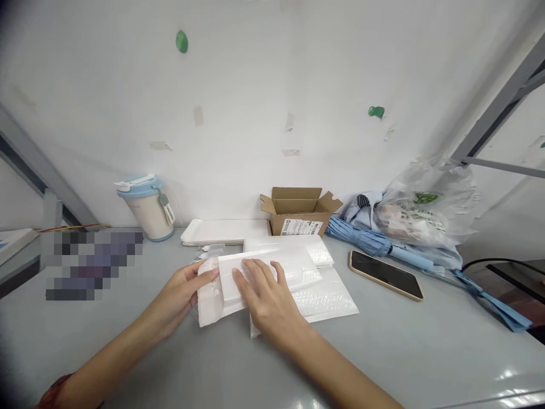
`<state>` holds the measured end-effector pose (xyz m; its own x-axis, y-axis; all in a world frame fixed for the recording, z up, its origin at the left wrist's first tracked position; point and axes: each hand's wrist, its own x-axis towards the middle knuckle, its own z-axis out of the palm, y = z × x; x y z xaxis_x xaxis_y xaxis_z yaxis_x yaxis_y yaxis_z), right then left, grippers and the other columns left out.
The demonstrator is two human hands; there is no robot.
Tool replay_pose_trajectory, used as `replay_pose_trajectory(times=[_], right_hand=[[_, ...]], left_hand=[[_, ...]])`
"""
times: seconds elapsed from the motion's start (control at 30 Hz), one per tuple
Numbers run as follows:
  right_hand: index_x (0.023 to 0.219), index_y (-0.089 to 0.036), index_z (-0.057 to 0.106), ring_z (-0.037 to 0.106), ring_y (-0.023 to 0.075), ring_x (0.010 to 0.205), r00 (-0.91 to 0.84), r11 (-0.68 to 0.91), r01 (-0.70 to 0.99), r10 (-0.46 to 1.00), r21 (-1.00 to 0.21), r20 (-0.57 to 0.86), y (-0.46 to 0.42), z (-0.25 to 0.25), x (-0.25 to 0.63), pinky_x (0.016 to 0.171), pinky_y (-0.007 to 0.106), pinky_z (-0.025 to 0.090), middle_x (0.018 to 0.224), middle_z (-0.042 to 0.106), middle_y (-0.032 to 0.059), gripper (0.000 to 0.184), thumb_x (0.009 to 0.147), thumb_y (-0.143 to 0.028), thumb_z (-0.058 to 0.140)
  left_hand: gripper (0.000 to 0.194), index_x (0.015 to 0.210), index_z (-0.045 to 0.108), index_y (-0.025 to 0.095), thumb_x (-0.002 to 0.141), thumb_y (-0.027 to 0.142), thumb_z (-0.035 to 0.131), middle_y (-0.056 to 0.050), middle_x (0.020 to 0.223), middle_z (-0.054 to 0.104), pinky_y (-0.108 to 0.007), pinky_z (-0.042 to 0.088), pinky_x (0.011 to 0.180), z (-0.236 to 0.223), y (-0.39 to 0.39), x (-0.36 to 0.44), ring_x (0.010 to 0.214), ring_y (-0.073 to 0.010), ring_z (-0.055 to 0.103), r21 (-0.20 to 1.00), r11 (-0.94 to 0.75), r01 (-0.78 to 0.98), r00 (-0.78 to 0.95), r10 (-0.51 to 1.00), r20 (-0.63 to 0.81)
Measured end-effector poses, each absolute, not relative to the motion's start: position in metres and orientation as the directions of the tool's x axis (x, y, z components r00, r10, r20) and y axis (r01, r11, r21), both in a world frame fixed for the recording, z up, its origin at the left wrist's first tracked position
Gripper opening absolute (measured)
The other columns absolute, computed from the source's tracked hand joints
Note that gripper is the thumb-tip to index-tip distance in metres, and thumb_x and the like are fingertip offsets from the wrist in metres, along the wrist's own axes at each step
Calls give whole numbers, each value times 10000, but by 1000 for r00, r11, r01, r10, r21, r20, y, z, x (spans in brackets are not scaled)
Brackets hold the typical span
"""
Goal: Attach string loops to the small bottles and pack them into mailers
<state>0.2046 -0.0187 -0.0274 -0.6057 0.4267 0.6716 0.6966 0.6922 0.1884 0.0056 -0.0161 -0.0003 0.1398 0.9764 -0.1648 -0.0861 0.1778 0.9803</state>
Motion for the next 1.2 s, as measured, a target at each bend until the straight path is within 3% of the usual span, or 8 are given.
replay_pose_trajectory(times=[0.07, 0.27, 0.5, 0.63, 0.87, 1.0, 1.1, 1.2], right_hand=[[1217, -109, 499, 457, 289, 1153, -606, 676, 707, 427, 208, 671, -15, -30, 205, 892, 481, 367, 1226, 531, 199, 495, 760, 58, 407], [1235, -84, 504, 473, 307, 1130, -618, 646, 732, 496, 216, 610, -13, -32, 204, 863, 489, 372, 1223, 540, 213, 499, 765, 60, 412], [1265, -129, 496, 494, 285, 1149, -657, 659, 711, 501, 243, 564, -13, -35, 205, 906, 537, 368, 1222, 565, 185, 463, 835, 13, 401], [1286, -109, 477, 502, 286, 1157, -687, 659, 693, 478, 293, 548, -13, -35, 205, 890, 548, 392, 1252, 566, 197, 444, 871, -7, 359], [1292, -73, 470, 523, 278, 1161, -672, 669, 685, 426, 288, 606, -12, -33, 205, 906, 528, 393, 1231, 586, 205, 452, 871, 6, 324], [1234, -112, 514, 561, 223, 1119, -648, 689, 672, 370, 271, 666, -13, -28, 205, 955, 475, 362, 1148, 646, 152, 406, 885, -6, 333], [1151, -138, 550, 607, 173, 1007, -629, 709, 658, 333, 254, 702, -18, -21, 206, 978, 433, 331, 1029, 693, 100, 343, 893, -17, 359], [1080, -136, 559, 631, 140, 822, -590, 716, 657, 293, 237, 752, -24, -13, 208, 954, 407, 329, 865, 700, 57, 284, 879, -10, 403]], left_hand=[[296, 909, 645, 148, 774, 410, 631, -50, 815, 691, -281, 502, 695, 1, -16, 5, 748, -176, 632, 975, 195, -107, 190, 967, -172], [430, 631, 623, 130, 815, 510, 542, -50, 559, 621, -225, 398, 416, 3, -19, 3, 499, -155, 590, 949, 293, 116, 326, 891, -315], [447, 580, 584, 169, 831, 526, 488, -22, 547, 601, -250, 442, 467, 0, -17, 6, 497, -146, 563, 978, 35, 208, 189, 979, -75], [395, 703, 620, 178, 862, 494, 446, -27, 666, 643, -258, 461, 515, -3, -20, 8, 578, -160, 593, 931, -113, 347, 143, 988, 66], [263, 974, 670, 227, 870, 238, 428, -66, 1000, 658, -262, 507, 606, -12, -26, 11, 785, -180, 631, 646, -456, 612, 228, 884, 408], [371, 1144, 611, 224, 839, 151, 412, -89, 1216, 605, -349, 512, 855, -25, -22, 12, 1052, -225, 604, 499, -592, 634, 344, 792, 504], [364, 1134, 611, 207, 855, 144, 387, -86, 1172, 638, -367, 478, 931, -29, -22, 14, 1097, -222, 586, 514, -617, 596, 355, 776, 521], [303, 1039, 636, 215, 893, 177, 373, -67, 1030, 684, -329, 500, 841, -27, -27, 19, 962, -201, 629, 619, -577, 532, 323, 815, 482]])
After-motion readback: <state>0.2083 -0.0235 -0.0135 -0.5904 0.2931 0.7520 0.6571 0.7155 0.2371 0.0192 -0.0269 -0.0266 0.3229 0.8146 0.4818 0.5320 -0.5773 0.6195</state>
